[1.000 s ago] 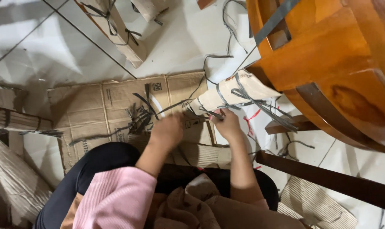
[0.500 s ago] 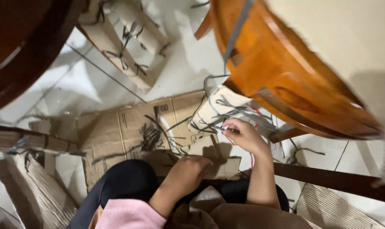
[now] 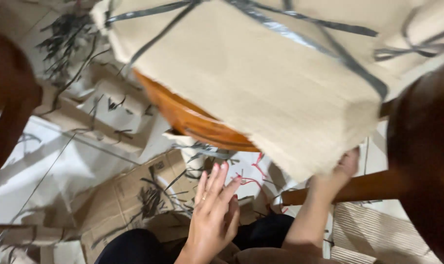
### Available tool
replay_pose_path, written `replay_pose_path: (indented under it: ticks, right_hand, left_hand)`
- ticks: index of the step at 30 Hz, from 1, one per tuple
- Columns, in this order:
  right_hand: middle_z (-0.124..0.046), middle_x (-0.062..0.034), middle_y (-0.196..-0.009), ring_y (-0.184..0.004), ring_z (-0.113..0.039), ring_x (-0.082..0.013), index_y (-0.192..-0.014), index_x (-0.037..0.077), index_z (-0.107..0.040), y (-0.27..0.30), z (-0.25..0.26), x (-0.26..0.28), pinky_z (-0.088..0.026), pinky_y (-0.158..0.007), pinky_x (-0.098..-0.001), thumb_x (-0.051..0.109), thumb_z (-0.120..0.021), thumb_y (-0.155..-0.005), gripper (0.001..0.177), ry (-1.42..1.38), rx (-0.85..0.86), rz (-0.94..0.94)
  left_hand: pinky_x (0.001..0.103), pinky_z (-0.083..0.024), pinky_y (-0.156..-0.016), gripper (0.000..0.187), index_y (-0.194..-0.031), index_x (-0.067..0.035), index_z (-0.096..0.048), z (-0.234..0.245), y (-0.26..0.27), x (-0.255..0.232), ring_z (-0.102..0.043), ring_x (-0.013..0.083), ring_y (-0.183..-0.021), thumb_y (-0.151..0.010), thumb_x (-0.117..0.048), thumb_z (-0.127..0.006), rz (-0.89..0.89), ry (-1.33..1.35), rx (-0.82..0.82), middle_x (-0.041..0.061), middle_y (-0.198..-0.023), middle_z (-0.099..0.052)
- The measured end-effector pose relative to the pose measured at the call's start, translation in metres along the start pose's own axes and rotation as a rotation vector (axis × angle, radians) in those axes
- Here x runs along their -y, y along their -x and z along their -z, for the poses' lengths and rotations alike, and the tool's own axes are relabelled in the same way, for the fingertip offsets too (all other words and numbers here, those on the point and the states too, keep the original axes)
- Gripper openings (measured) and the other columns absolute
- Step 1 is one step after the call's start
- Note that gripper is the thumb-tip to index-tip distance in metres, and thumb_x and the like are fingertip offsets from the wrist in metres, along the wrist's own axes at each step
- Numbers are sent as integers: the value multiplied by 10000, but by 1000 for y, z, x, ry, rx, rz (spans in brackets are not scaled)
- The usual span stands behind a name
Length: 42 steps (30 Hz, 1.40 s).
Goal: Wrapping the legs of a wooden chair with cardboard and securing them with plastic ties.
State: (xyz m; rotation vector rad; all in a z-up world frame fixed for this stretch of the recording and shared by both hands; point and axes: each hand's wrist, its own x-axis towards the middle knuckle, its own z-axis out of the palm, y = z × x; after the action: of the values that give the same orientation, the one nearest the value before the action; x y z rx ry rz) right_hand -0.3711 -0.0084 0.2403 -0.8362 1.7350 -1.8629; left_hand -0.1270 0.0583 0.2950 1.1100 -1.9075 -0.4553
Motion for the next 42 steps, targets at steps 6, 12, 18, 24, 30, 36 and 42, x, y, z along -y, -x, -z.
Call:
replay_pose_path:
  ticks: [6,12,18,24,30,36,42]
  right_hand:
    - [-657,-85,-1214,-1061,-662,-165,-1386,63,-534,-28,22,-15,-568,-877,-269,191,-526,-1015,393,130,-238,-7]
    - [-661,-87,-1183,-1031,-663,-165,-1377,49,-532,-39,44,-48,-567,-858,-268,163,-565,-978,416,120,-251,-19]
    - [-665,-89,-1153,-1002,-664,-164,-1369,36,-530,-49,33,-68,-566,-839,-267,135,-604,-942,445,57,-217,-6]
    - [-668,-91,-1122,-973,-665,-164,-1360,23,-527,-59,9,-100,-566,-820,-266,107,-643,-905,477,-7,-154,2]
    - [-672,-92,-1092,-944,-666,-164,-1352,9,-525,-26,-7,-70,-565,-801,-266,79,-681,-869,513,-38,-52,10]
    - [-675,-94,-1061,-915,-666,-163,-1343,-4,-523,-4,-28,-55,-564,-782,-265,51,-720,-832,551,-81,35,39]
    - [-679,-96,-1030,-886,-667,-163,-1335,-17,-520,27,-52,-52,-563,-763,-264,23,-758,-796,591,-102,184,50]
  left_hand:
    - [621,-277,-1210,519,-1318,1,-623,-61,-4,-3,-434,449,-1451,-805,1,-702,-113,-76,95,275,-1539,-434]
    - [590,-374,-1094,436,-1255,-3,-646,-95,-18,-25,-690,304,-864,-821,-22,-685,-190,-66,248,153,-1062,-683]
    - [385,-516,-550,442,-1294,-40,-514,-120,-26,-31,-618,269,-529,-878,-100,-653,-107,-150,369,106,-737,-679]
    - [425,-593,-505,712,-1534,-62,-369,-119,-35,-43,-736,362,-709,-869,-85,-624,-110,-141,410,326,-1502,-480]
    - [400,-545,-499,484,-1342,-18,-617,-104,-21,-36,-703,306,-649,-874,-108,-700,-180,-308,83,213,-955,-694]
    - [399,-548,-541,311,-1143,-65,-733,-88,-24,-23,-721,304,-701,-838,-126,-721,-234,-537,-112,137,-966,-757]
    - [391,-512,-468,425,-1266,-97,-692,-74,-15,0,-687,294,-603,-851,-178,-647,-99,-671,33,92,-958,-772]
